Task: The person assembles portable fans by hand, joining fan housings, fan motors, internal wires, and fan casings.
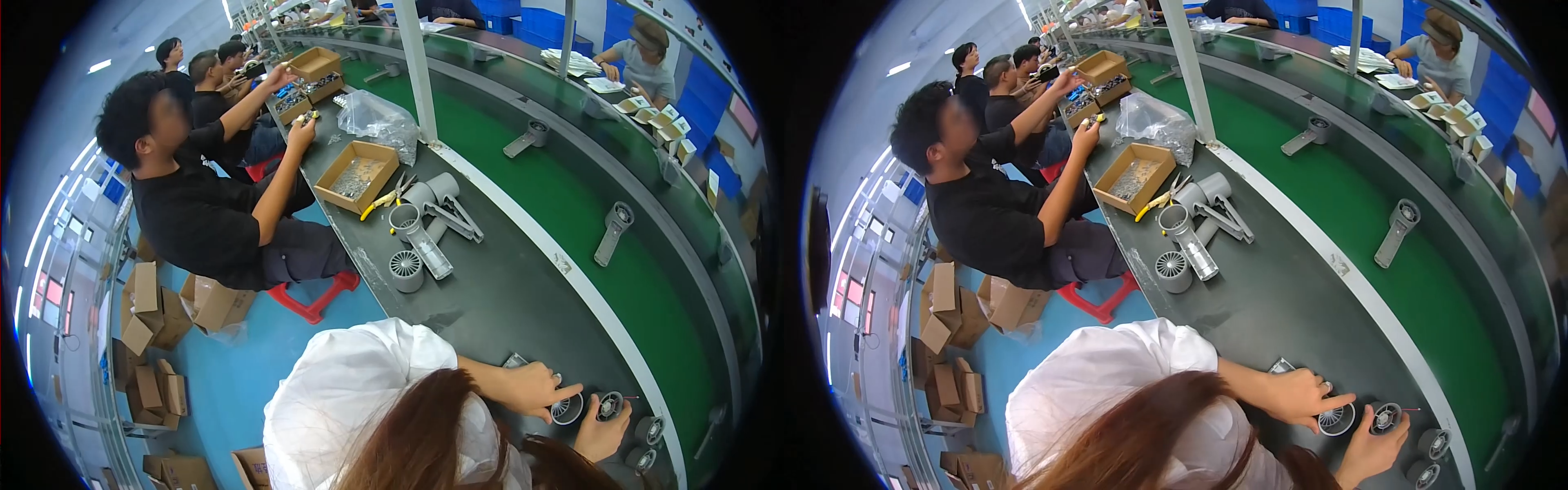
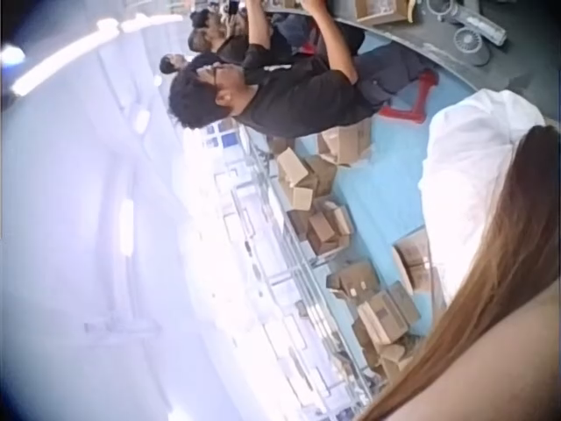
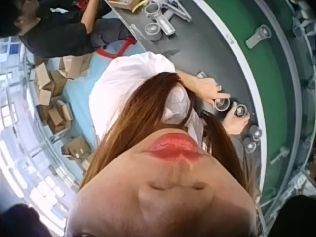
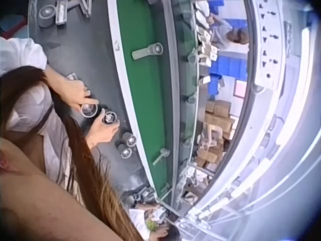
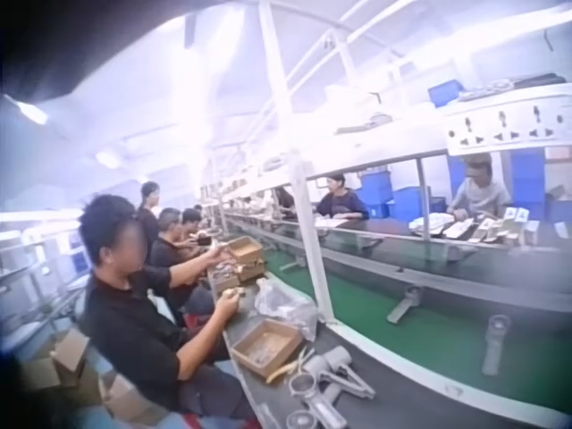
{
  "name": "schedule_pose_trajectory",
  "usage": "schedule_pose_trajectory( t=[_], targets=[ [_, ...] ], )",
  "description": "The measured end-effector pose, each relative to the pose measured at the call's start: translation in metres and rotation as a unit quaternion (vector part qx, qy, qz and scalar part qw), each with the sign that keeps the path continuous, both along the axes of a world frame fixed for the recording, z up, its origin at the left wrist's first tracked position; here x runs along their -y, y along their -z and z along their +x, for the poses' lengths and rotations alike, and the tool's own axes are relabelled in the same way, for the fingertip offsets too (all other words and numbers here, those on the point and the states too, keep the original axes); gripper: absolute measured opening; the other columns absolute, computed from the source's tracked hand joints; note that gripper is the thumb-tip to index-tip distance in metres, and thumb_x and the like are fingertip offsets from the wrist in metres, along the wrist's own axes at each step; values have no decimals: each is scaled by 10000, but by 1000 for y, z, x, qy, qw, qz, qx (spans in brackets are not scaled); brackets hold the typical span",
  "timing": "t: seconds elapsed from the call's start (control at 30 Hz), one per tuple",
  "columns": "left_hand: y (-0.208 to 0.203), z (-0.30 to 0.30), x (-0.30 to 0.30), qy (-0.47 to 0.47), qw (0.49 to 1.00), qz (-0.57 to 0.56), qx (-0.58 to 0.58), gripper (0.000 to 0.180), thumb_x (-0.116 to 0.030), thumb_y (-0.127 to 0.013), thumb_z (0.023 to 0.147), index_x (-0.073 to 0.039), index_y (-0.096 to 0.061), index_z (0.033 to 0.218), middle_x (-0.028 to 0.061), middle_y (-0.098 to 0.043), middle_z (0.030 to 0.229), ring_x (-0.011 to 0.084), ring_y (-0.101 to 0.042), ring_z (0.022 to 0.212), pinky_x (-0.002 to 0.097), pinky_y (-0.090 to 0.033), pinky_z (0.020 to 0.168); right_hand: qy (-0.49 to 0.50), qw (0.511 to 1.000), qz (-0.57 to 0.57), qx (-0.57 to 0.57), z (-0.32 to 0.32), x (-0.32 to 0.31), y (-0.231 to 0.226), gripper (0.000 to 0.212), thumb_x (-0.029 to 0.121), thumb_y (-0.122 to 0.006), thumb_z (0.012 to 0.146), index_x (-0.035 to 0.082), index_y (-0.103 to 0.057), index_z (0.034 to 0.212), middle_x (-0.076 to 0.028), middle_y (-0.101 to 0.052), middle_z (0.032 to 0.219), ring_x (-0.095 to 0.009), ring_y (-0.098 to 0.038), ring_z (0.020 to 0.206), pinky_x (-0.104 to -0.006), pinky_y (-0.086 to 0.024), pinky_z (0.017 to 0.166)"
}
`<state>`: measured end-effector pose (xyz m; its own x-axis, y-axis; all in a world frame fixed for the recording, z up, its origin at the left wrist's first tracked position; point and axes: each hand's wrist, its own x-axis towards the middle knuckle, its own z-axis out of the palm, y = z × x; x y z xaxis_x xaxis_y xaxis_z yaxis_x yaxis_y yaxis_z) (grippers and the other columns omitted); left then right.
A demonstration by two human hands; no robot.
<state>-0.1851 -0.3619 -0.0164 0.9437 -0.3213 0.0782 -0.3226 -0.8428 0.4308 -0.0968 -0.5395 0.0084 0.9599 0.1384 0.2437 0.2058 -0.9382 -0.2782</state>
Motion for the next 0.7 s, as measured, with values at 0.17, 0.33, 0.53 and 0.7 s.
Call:
schedule_pose_trajectory(
  t=[0.17, 0.33, 0.53, 0.7],
  targets=[
    [-7, -2, -1, -15, 1000, 2, -21, 881, -514, -609, 816, 4, -252, 1433, 244, -611, 872, 357, -628, 750, 391, -506, 637, -46, 998, 28, 24, 2, 4, 2, 516, 335, -702, 767, 75, -534, 1179, -113, -610, 1070, -362, -607, 926, -447, -486, 713],
    [-18, -4, -22, 12, 998, -33, -46, 930, -491, -663, 777, -3, -232, 1441, 237, -600, 890, 368, -616, 784, 394, -503, 664, -113, 991, 68, 25, 5, 9, 2, 499, 165, -672, 744, 62, -533, 1212, -171, -599, 1081, -384, -587, 966, -445, -470, 794],
    [-11, -25, -46, 8, 1000, -26, -9, 949, -428, -748, 701, -2, -291, 1416, 219, -573, 971, 362, -600, 830, 399, -498, 684, -110, 990, 81, -27, 3, 8, -4, 538, 142, -677, 741, 40, -517, 1244, -181, -593, 1150, -378, -564, 1054, -421, -444, 897],
    [10, -32, -52, -2, 996, -71, 50, 737, -429, -688, 762, -16, -430, 1315, 194, -559, 948, 330, -596, 796, 403, -494, 662, -111, 990, 88, -26, 2, 8, -4, 536, 131, -676, 739, 37, -517, 1242, -185, -595, 1142, -380, -565, 1051, -419, -445, 892]
  ],
)
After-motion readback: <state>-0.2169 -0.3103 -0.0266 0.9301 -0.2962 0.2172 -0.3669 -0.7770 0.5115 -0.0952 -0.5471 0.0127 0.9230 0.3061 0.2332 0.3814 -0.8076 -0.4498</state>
